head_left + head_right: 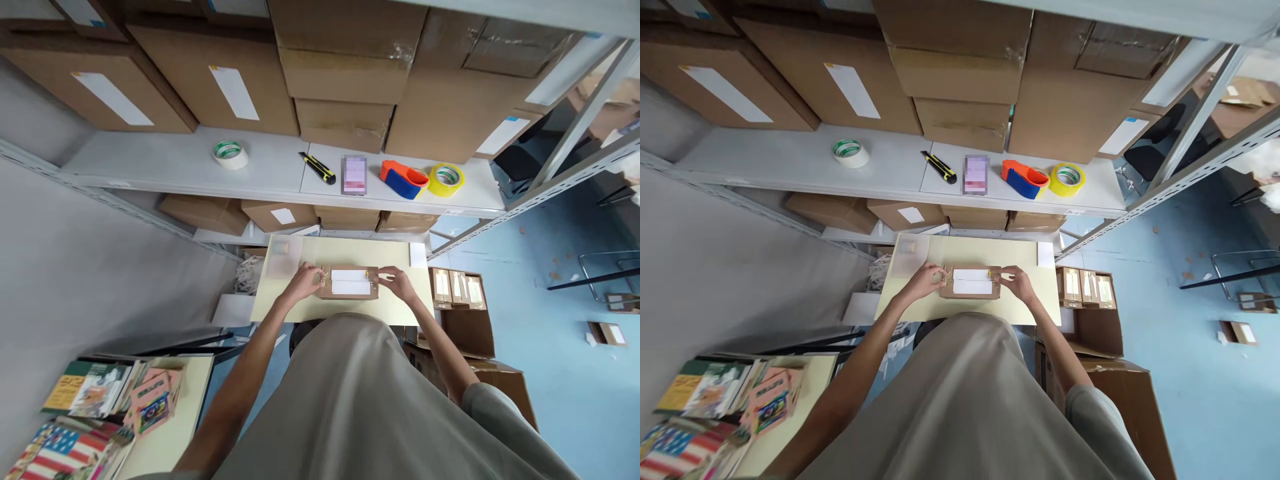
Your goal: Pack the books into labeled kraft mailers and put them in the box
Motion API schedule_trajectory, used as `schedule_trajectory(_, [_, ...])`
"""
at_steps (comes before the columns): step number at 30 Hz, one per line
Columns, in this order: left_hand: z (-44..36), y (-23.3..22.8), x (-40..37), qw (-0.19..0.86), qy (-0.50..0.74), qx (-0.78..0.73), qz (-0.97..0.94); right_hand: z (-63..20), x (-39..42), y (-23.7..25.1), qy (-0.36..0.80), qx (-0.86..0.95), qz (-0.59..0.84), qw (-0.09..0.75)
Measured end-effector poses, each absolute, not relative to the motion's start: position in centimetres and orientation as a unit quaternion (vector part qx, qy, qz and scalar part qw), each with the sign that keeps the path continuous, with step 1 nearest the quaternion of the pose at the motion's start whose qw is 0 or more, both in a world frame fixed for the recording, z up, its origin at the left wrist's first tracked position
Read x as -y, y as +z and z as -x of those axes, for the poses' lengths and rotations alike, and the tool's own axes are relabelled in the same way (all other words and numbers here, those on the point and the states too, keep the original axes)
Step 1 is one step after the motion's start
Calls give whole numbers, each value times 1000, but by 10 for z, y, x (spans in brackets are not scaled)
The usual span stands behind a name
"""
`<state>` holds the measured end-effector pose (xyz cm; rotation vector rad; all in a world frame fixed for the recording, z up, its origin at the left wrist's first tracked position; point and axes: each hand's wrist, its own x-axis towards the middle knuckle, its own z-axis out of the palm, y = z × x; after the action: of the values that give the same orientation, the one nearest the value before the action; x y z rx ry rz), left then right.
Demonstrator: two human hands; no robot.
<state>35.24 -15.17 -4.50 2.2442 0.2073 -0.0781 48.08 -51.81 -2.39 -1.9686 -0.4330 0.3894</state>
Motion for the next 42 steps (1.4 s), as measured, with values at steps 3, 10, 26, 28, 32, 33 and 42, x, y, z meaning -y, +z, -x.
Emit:
schedule_trajectory(3, [-394,-1,153,386,47,-1,-921,-533,514,34,42,248,848,467])
schedule_trajectory(10, [-521,132,204,389,171,125,-897,-685,457,139,-67,211,938,265])
schedule_trajectory(26, [-421,70,257,631,178,3,-755,-585,465,84,95,203,806,548])
schedule_trajectory(28, [-398,60,265,641,184,-22,-745,-535,462,76,182,217,755,591])
schedule_trajectory(32, [-369,46,268,619,176,-49,-764,-471,448,66,248,208,724,609])
schedule_trajectory(33, [-363,43,267,610,176,-52,-771,-463,444,64,253,206,722,610])
schedule_trajectory(42, [-336,44,255,548,172,-73,-815,-451,431,57,231,249,754,562])
